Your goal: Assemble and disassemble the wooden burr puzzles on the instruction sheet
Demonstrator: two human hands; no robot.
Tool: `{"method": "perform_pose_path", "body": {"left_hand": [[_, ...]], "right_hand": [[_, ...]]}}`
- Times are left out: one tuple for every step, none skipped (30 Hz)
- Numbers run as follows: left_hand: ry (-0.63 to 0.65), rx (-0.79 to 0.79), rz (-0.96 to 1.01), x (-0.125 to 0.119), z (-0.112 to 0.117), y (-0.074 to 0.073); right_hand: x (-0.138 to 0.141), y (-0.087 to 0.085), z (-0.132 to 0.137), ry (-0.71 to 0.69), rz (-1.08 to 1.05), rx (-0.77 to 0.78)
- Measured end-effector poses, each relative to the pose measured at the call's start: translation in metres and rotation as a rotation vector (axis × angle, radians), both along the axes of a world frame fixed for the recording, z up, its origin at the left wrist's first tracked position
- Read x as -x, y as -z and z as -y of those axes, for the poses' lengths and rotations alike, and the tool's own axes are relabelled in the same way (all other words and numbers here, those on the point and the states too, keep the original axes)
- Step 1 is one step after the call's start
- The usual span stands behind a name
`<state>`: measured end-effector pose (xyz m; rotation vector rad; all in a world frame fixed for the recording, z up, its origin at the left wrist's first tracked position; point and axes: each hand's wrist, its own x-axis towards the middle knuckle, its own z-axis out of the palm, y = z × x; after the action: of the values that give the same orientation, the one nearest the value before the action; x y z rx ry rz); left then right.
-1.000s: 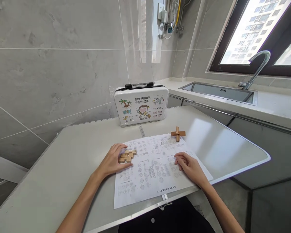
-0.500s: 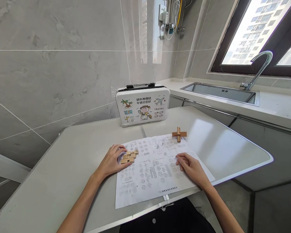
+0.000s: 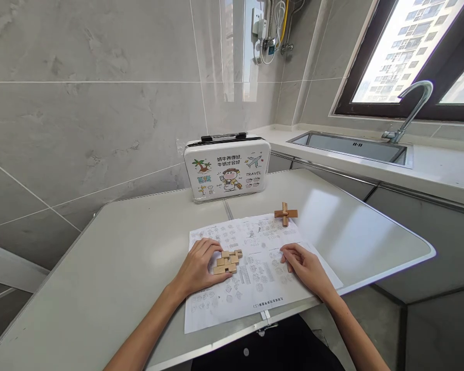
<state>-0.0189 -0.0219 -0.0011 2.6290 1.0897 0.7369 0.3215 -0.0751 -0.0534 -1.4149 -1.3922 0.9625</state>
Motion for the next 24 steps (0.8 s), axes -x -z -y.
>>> {"method": "perform_pose_path", "body": {"left_hand": [[0.004, 0.012, 0.003, -0.001, 0.001, 0.001], [0.01, 0.023, 0.003, -0.002, 0.002, 0.002], [0.02, 0.031, 0.001, -0.003, 0.003, 0.002], [0.031, 0.037, -0.004, -0.004, 0.004, 0.003], [0.043, 0.041, -0.01, -0.005, 0.005, 0.003], [0.055, 0.044, -0.016, -0.005, 0.005, 0.003], [0.065, 0.047, -0.023, -0.006, 0.006, 0.002], [0.073, 0.048, -0.029, -0.006, 0.006, 0.002], [0.08, 0.049, -0.035, -0.006, 0.006, 0.001], [0.086, 0.047, -0.039, -0.006, 0.006, 0.0], [0.091, 0.039, -0.038, -0.005, 0.006, 0.0], [0.096, 0.027, -0.034, -0.004, 0.006, -0.001], [0.099, 0.01, -0.025, -0.003, 0.005, -0.002], [0.102, -0.008, -0.017, -0.002, 0.004, -0.002], [0.103, -0.025, -0.013, 0.0, 0.004, -0.003], [0.103, -0.038, -0.013, 0.001, 0.003, -0.003], [0.102, -0.045, -0.018, 0.002, 0.003, -0.004], [0.102, -0.045, -0.027, 0.003, 0.002, -0.005], [0.103, -0.042, -0.033, 0.004, 0.002, -0.005], [0.106, -0.035, -0.037, 0.005, 0.001, -0.006], [0.113, -0.029, -0.04, 0.005, 0.001, -0.007], [0.122, -0.022, -0.045, 0.006, 0.001, -0.007], [0.131, -0.018, -0.052, 0.006, 0.001, -0.007], [0.139, -0.015, -0.061, 0.005, 0.001, -0.007]], "right_hand": [[0.0, 0.0, 0.0, 0.0, -0.001, -0.001], [0.0, 0.001, 0.0, -0.003, -0.002, -0.001], [0.0, 0.001, 0.0, -0.004, -0.002, -0.003], [0.0, 0.001, 0.0, -0.004, -0.002, -0.005], [0.0, 0.002, 0.0, -0.005, -0.003, -0.007], [0.0, 0.002, 0.0, -0.006, -0.004, -0.008], [0.0, 0.002, 0.0, -0.006, -0.006, -0.008], [0.0, 0.002, 0.0, -0.005, -0.007, -0.008], [0.0, 0.002, 0.0, -0.006, -0.006, -0.006], [0.001, 0.002, 0.0, -0.006, -0.006, -0.004], [0.001, 0.002, 0.0, -0.005, -0.006, -0.002], [0.001, 0.001, 0.0, -0.005, -0.006, -0.002], [0.0, 0.001, 0.0, -0.004, -0.005, -0.001], [0.0, 0.001, 0.0, -0.004, -0.005, -0.001], [0.0, 0.0, 0.001, -0.005, -0.004, -0.001], [0.0, 0.0, 0.001, -0.006, -0.002, -0.002], [0.0, 0.0, 0.001, -0.008, 0.0, -0.002], [0.0, 0.0, 0.001, -0.009, 0.003, -0.002], [0.0, -0.001, 0.001, -0.008, 0.005, -0.002], [0.0, -0.001, 0.001, -0.007, 0.007, -0.002], [0.0, 0.0, 0.001, -0.004, 0.008, -0.002], [0.0, 0.0, 0.001, -0.003, 0.009, -0.002], [0.0, 0.0, 0.0, -0.001, 0.009, -0.002], [0.0, 0.0, 0.0, -0.002, 0.007, -0.002]]}}
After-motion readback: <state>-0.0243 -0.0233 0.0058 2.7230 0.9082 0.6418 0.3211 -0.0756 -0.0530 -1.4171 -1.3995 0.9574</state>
